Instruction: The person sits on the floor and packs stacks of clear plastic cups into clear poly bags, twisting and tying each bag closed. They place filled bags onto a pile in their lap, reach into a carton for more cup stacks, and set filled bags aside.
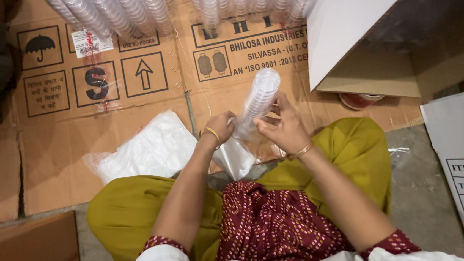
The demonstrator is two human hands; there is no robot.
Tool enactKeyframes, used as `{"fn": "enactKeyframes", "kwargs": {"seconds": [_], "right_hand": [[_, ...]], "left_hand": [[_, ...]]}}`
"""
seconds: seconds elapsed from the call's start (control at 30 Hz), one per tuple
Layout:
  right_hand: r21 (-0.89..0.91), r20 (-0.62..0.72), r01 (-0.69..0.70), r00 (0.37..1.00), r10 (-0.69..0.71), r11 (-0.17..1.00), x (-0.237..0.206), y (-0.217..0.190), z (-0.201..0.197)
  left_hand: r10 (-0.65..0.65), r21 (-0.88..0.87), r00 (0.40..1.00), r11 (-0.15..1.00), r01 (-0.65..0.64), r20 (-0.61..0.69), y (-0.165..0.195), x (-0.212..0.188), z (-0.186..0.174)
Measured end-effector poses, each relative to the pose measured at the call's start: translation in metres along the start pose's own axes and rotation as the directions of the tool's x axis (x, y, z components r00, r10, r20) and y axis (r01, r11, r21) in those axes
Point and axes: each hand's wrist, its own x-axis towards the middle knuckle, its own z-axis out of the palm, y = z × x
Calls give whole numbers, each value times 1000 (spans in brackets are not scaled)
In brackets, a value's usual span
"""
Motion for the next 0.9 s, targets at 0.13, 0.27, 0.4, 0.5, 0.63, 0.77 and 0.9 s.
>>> {"fn": "enactKeyframes", "kwargs": {"seconds": [0.13,0.27,0.4,0.5,0.63,0.77,0.9], "right_hand": [[-9,33,164,986,-164,986,-5,17,-3],[-14,-201,-66,978,62,998,-26,34,-14],[443,13,-274,954,299,854,-54,40,-4],[543,145,-248,969,201,803,-58,40,8],[552,116,-275,960,254,787,-48,35,9],[356,61,-200,980,191,913,-45,26,5],[164,39,-149,989,145,975,-47,13,7]], "left_hand": [[-130,49,990,990,132,-53,32,-22,-42],[44,-159,999,986,-46,-16,64,-65,-77],[203,-566,979,804,-183,-28,93,-80,-81],[263,-739,963,637,-219,-58,105,-77,-78],[260,-718,965,668,-197,-23,101,-77,-85],[259,-726,965,657,-203,-36,100,-79,-87],[191,-726,981,669,-160,-41,104,-79,-86]]}}
